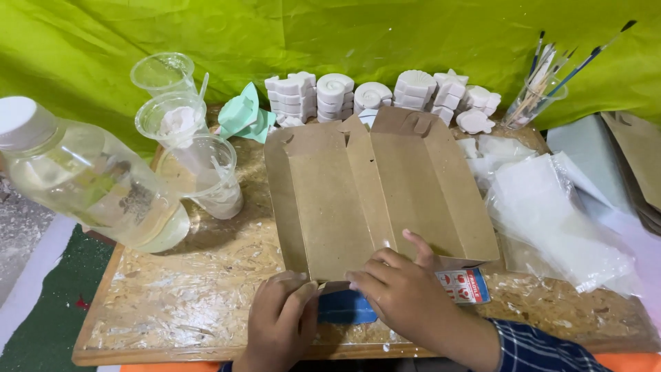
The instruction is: The person uses a thin tool to smooth the surface of a white spiral-shaped craft item, then places it into a clear plastic bag. They assemble a flat cardboard box by folding and tucking its flaps, then place several bagged craft items into the box and close it.
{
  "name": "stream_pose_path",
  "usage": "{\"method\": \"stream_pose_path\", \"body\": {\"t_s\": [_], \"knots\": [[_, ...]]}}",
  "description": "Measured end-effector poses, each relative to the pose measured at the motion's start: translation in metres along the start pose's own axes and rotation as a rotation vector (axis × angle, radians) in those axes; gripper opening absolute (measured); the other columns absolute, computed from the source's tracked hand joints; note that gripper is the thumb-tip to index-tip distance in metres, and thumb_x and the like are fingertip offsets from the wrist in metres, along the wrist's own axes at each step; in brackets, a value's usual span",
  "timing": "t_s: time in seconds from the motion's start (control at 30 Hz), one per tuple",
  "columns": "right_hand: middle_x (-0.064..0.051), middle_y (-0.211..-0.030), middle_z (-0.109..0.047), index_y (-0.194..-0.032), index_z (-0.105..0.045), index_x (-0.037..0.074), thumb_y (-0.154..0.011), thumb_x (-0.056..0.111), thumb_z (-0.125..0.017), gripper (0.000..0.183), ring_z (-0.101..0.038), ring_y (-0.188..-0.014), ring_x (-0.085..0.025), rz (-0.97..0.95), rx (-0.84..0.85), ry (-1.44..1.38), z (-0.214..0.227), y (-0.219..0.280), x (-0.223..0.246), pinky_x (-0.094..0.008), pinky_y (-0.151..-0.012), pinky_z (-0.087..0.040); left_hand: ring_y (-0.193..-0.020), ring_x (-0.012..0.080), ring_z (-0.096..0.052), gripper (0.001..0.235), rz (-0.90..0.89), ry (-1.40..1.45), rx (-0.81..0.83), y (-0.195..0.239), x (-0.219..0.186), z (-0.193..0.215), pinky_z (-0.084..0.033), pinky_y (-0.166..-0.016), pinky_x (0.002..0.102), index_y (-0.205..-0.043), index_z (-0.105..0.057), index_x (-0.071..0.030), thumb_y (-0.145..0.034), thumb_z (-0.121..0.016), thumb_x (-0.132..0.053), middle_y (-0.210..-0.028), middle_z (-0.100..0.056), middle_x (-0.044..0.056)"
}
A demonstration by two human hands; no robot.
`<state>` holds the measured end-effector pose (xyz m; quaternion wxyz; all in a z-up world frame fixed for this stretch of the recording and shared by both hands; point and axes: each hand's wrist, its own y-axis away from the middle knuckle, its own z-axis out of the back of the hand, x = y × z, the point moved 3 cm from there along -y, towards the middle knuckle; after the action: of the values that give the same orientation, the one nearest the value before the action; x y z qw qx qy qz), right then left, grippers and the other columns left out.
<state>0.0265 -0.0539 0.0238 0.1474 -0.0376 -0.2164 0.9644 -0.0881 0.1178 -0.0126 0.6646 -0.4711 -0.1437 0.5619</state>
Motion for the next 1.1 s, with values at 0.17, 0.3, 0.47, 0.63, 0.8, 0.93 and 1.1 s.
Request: {"method": "stream_pose_path", "body": {"t_s": [0.17,0.3,0.47,0.63,0.8,0.93,1.1], "knots": [[0.005,-0.095,-0.076,-0.105,-0.076,0.024,-0.093,0.028,-0.069,0.014,-0.066,-0.099,-0.02,-0.084,0.039,-0.1,-0.005,0.004,-0.007,-0.059,-0.108,-0.022,-0.075,0.0339,-0.065,0.012,-0.049,-0.005,-0.068,0.005,-0.001,-0.002,-0.056,-0.061,0.037,-0.097,-0.063,0.006,-0.089,-0.069,0.0,-0.086,-0.064,0.022],[0.003,-0.09,-0.074,-0.117,-0.071,0.019,-0.096,0.03,-0.068,0.023,-0.066,-0.098,-0.018,-0.074,0.024,-0.101,-0.005,0.005,-0.007,-0.056,-0.107,-0.022,-0.078,0.0341,-0.065,0.015,-0.021,-0.031,-0.045,0.014,0.001,-0.005,-0.058,-0.063,0.037,-0.102,-0.063,0.006,-0.09,-0.069,0.0,-0.084,-0.061,0.019],[0.012,-0.097,-0.072,-0.112,-0.067,0.026,-0.088,0.009,-0.064,0.03,-0.064,-0.103,-0.016,-0.006,0.004,-0.14,-0.011,0.009,-0.003,-0.055,-0.106,-0.016,-0.073,0.0366,-0.062,0.03,-0.105,0.016,-0.021,0.035,0.01,-0.014,-0.064,-0.071,0.046,-0.111,-0.06,0.014,-0.088,-0.074,0.001,-0.082,-0.057,0.021],[0.011,-0.094,-0.07,-0.113,-0.07,0.026,-0.09,0.01,-0.063,0.029,-0.063,-0.101,-0.017,0.016,0.009,-0.18,-0.004,0.002,0.001,-0.056,-0.102,-0.019,-0.08,0.0378,-0.066,0.028,-0.128,-0.035,-0.024,0.034,0.008,-0.012,-0.062,-0.068,0.042,-0.112,-0.061,0.009,-0.089,-0.073,-0.001,-0.087,-0.057,0.024],[0.011,-0.095,-0.072,-0.111,-0.069,0.025,-0.087,0.005,-0.057,0.033,-0.064,-0.103,-0.017,0.01,0.008,-0.164,-0.01,0.006,0.001,-0.056,-0.103,-0.02,-0.078,0.0351,-0.065,0.027,-0.122,0.054,0.006,0.032,0.008,-0.012,-0.065,-0.08,0.047,-0.112,-0.063,0.009,-0.088,-0.073,0.001,-0.09,-0.062,0.022],[0.009,-0.097,-0.073,-0.114,-0.065,0.021,-0.095,0.016,-0.061,0.02,-0.064,-0.103,-0.016,-0.006,0.025,-0.172,-0.013,0.008,0.003,-0.057,-0.104,-0.022,-0.099,0.0358,-0.065,0.024,0.054,0.152,0.211,0.043,0.014,-0.018,-0.055,-0.082,0.042,-0.117,-0.069,-0.003,-0.094,-0.065,-0.007,-0.102,-0.067,0.017],[0.01,-0.097,-0.073,-0.115,-0.064,0.022,-0.096,0.015,-0.06,0.02,-0.063,-0.103,-0.015,-0.008,0.034,-0.156,-0.014,0.008,0.005,-0.056,-0.104,-0.023,-0.089,0.0298,-0.065,0.016,-0.225,-0.039,0.086,0.004,-0.004,-0.002,-0.054,-0.071,0.039,-0.112,-0.069,-0.003,-0.096,-0.067,-0.004,-0.095,-0.063,0.012]]}}
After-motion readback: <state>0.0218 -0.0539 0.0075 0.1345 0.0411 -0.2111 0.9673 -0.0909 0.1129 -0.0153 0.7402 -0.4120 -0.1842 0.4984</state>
